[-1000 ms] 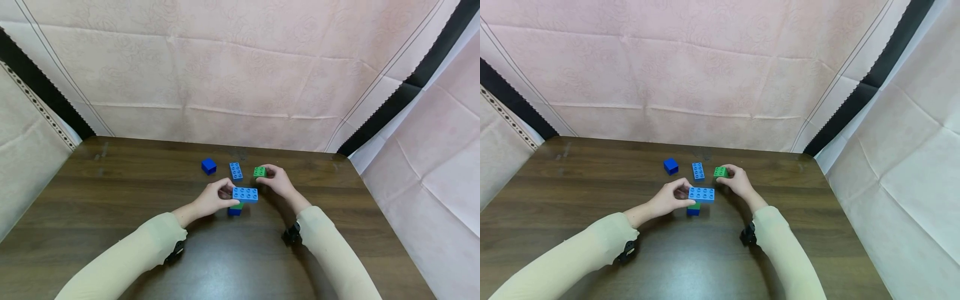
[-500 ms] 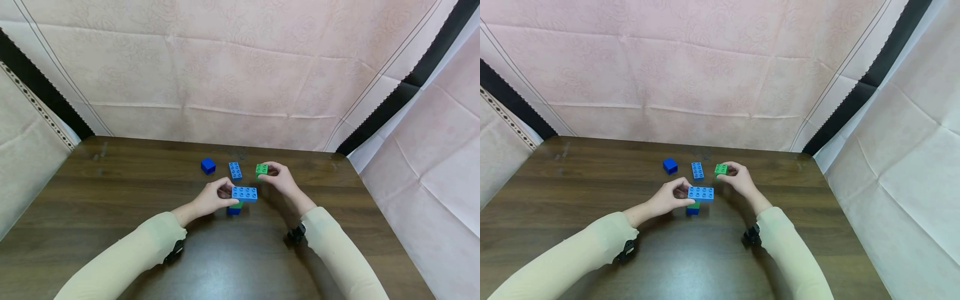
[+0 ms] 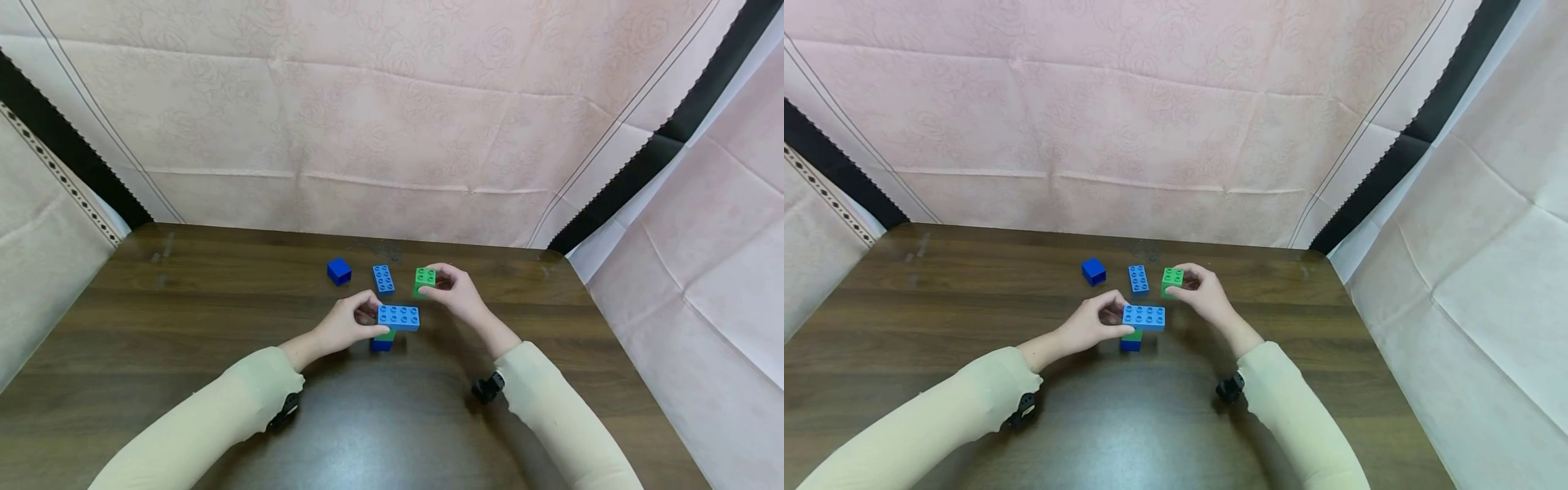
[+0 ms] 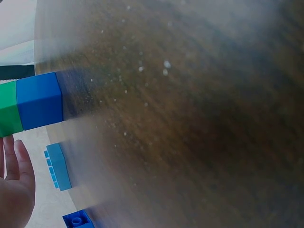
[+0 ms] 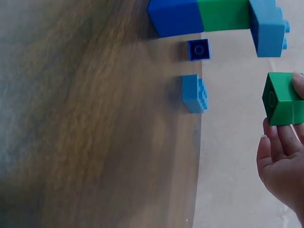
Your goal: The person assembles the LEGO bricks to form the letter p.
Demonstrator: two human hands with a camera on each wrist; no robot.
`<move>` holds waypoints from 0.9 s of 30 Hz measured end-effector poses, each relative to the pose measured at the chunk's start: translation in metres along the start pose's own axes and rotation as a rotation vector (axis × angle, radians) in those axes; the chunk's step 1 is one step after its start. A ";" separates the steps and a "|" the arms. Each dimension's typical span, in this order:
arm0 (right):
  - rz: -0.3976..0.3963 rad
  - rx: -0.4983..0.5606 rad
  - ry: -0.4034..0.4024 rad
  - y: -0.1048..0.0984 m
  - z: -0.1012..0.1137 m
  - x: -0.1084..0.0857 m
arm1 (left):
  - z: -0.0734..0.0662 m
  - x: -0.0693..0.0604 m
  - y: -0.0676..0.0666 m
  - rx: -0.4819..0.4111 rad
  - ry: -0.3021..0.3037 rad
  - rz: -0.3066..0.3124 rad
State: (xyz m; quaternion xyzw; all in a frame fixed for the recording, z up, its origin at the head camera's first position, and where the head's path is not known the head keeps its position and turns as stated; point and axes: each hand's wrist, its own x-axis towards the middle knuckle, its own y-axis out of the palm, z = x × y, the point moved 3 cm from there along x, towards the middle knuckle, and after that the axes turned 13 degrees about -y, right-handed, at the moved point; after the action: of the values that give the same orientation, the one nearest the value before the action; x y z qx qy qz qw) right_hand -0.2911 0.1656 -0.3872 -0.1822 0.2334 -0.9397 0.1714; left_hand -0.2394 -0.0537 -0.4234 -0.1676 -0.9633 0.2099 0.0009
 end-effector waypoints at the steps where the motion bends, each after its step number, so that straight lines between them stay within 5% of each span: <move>1: -0.001 0.003 -0.011 0.000 0.002 0.000 | 0.000 0.000 0.000 -0.003 -0.001 0.000; 8: 0.009 0.032 -0.079 0.005 0.018 -0.002 | -0.008 -0.005 -0.001 0.006 -0.010 0.001; 27: 0.084 0.051 -0.198 0.029 0.040 -0.006 | 0.000 0.000 -0.001 -0.005 0.019 0.029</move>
State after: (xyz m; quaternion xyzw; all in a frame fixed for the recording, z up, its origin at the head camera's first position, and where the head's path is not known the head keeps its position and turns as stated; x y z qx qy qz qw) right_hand -0.2620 0.1283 -0.3701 -0.2599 0.1985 -0.9147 0.2373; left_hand -0.2399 -0.0551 -0.4230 -0.1838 -0.9612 0.2058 0.0068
